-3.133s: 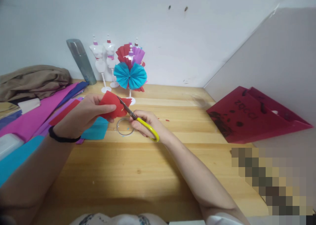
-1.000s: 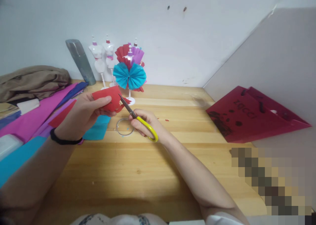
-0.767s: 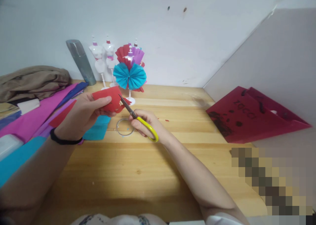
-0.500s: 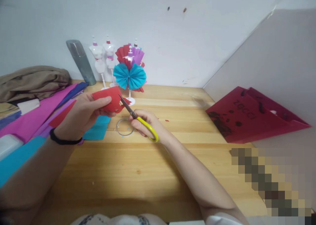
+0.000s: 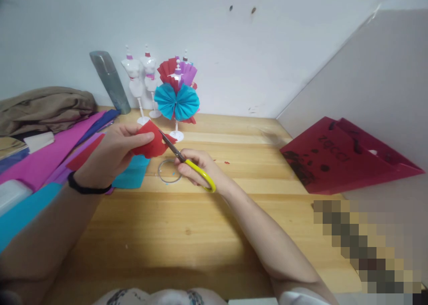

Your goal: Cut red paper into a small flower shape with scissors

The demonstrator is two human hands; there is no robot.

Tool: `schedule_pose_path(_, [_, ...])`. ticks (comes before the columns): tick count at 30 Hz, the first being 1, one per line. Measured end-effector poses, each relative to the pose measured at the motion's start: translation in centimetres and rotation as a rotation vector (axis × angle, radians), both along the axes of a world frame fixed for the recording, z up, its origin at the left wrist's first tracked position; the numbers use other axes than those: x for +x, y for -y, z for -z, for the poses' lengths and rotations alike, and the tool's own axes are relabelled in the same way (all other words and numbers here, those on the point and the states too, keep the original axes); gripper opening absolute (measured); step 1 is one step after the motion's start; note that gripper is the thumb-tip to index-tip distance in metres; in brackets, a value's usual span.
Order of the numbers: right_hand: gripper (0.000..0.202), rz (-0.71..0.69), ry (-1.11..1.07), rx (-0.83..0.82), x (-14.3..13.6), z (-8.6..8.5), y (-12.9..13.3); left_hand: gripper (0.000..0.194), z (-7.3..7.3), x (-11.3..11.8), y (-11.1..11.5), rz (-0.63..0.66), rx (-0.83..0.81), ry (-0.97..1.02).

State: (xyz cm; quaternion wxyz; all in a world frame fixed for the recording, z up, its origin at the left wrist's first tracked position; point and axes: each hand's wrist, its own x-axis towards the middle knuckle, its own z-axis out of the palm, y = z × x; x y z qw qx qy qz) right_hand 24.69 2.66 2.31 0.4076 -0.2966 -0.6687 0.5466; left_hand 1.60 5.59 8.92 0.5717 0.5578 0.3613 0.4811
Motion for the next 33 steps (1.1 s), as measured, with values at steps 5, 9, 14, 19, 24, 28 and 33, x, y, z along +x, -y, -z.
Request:
schedule_pose_path(5, [0.056, 0.002, 0.004, -0.003, 0.03, -0.07, 0.06, 0.029, -0.1, 0.02, 0.18, 0.004, -0.011, -0.008])
schedule_pose_path(9, [0.056, 0.0, 0.009, 0.002, 0.01, -0.14, 0.1, 0.028, -0.2, 0.03, 0.3, -0.017, -0.015, -0.014])
schedule_pose_path(14, [0.056, 0.009, 0.009, 0.007, -0.01, -0.06, 0.03, 0.029, -0.22, 0.06, 0.3, -0.012, -0.01, -0.013])
schedule_pose_path(19, [0.056, 0.01, 0.02, -0.004, 0.02, 0.01, 0.0, 0.027, -0.31, 0.05, 0.36, -0.01, -0.008, -0.02])
schedule_pose_path(24, [0.056, 0.01, 0.017, -0.007, 0.03, -0.06, 0.03, 0.032, -0.29, 0.08, 0.29, 0.003, -0.002, -0.014])
schedule_pose_path(28, [0.056, 0.006, 0.017, -0.003, 0.04, -0.08, 0.04, 0.035, -0.36, 0.05, 0.25, 0.016, -0.003, 0.0])
schedule_pose_path(33, [0.056, 0.008, 0.03, -0.025, 0.13, -0.08, 0.11, 0.036, -0.38, -0.12, 0.16, 0.005, -0.024, -0.018])
